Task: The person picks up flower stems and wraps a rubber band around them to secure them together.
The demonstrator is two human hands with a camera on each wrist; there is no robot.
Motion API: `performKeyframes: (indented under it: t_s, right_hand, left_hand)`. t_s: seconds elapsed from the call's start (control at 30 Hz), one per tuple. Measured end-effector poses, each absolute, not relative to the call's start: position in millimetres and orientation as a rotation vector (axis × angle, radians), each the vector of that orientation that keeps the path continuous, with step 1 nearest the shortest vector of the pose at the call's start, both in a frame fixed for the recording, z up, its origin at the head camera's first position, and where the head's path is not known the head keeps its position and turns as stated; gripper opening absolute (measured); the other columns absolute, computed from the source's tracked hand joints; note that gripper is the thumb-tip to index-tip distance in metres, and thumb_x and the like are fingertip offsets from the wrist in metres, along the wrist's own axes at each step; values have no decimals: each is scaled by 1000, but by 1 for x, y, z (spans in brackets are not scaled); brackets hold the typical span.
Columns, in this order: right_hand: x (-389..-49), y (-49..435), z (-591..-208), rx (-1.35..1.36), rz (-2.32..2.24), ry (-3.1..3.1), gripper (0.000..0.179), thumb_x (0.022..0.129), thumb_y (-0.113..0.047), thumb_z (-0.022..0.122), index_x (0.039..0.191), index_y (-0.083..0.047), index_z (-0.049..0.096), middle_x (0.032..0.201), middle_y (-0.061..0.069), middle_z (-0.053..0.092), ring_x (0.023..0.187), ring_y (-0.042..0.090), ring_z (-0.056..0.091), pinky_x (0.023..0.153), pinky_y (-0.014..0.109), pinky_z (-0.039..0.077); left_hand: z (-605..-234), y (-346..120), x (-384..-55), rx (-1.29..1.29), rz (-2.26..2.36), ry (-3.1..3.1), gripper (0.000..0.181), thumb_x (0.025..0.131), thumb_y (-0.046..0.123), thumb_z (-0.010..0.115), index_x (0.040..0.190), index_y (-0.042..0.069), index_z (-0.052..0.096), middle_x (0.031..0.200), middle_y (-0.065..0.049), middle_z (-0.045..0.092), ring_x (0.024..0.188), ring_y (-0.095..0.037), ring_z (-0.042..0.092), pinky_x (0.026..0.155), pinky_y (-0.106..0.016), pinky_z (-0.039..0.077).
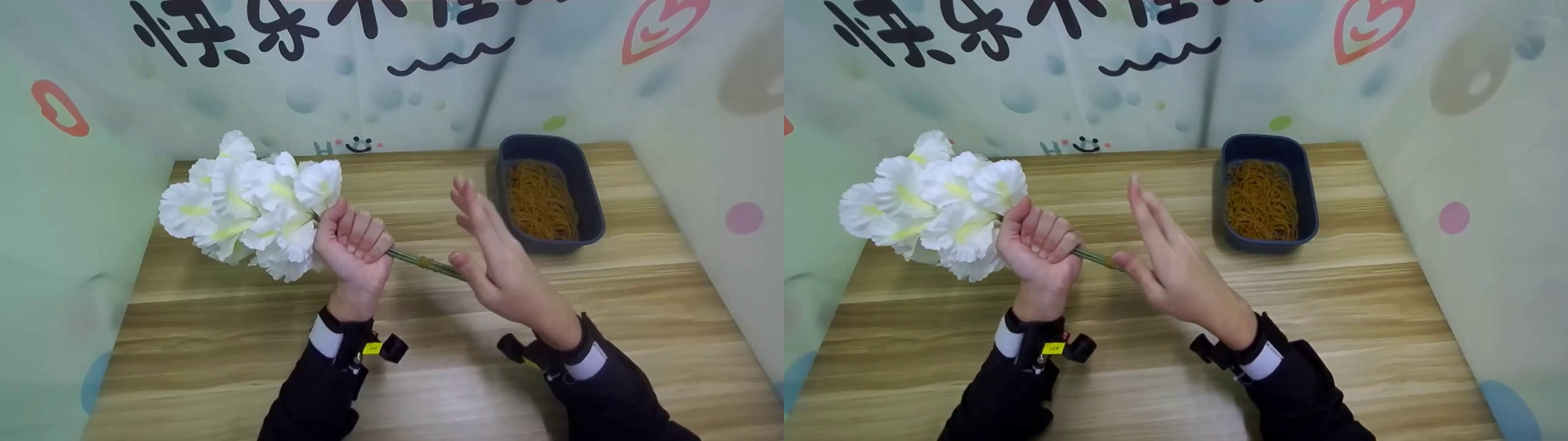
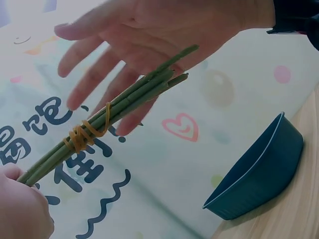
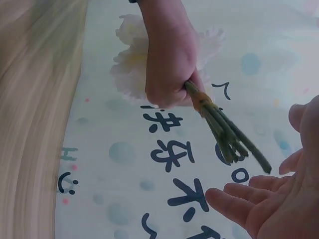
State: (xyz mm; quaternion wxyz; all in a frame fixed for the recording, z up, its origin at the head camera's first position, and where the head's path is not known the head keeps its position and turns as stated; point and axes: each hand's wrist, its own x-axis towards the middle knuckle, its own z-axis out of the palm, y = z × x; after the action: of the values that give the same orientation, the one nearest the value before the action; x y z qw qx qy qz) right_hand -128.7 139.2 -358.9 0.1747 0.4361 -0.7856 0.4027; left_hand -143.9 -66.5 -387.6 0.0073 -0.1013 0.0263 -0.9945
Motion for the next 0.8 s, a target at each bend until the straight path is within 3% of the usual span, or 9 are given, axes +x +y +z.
performKeyframes:
  t_s: [0.13,0.3,0.53,0.67,0.8]
  right_hand:
    - [-124,132,-366,1274,1025,-2348,75,108,-41,40,160,1,6,167,16,11,151,32,25,117,44,33]
    - [-121,127,-373,1255,929,-2525,75,108,-38,43,162,-7,1,169,12,7,154,23,15,122,41,20]
    - [-121,124,-378,1175,819,-2670,75,108,-41,44,163,-13,3,168,8,15,149,21,26,116,44,34]
    - [-121,121,-383,1143,737,-2706,73,107,-44,44,163,-11,11,161,12,34,139,28,45,106,48,46]
    - [-121,116,-388,1134,698,-2704,66,108,-41,45,157,-2,26,143,14,54,122,30,60,98,47,52]
  left_hand:
    - [-389,-66,-145,-285,-3107,76,48,102,20,34,55,18,27,48,8,18,40,-6,12,35,-19,13]
    - [-389,-66,-145,-244,-3108,52,50,104,22,30,54,17,30,47,7,19,40,-7,12,35,-19,13]
    - [-388,-66,-145,-211,-3104,35,51,104,21,30,53,16,32,47,7,20,41,-7,12,35,-19,13]
    - [-388,-67,-146,-196,-3112,63,51,104,21,31,52,16,31,46,7,20,41,-7,12,36,-19,12]
    - [-390,-69,-148,-181,-3122,81,52,103,21,30,52,16,32,44,6,24,40,-7,12,35,-19,12]
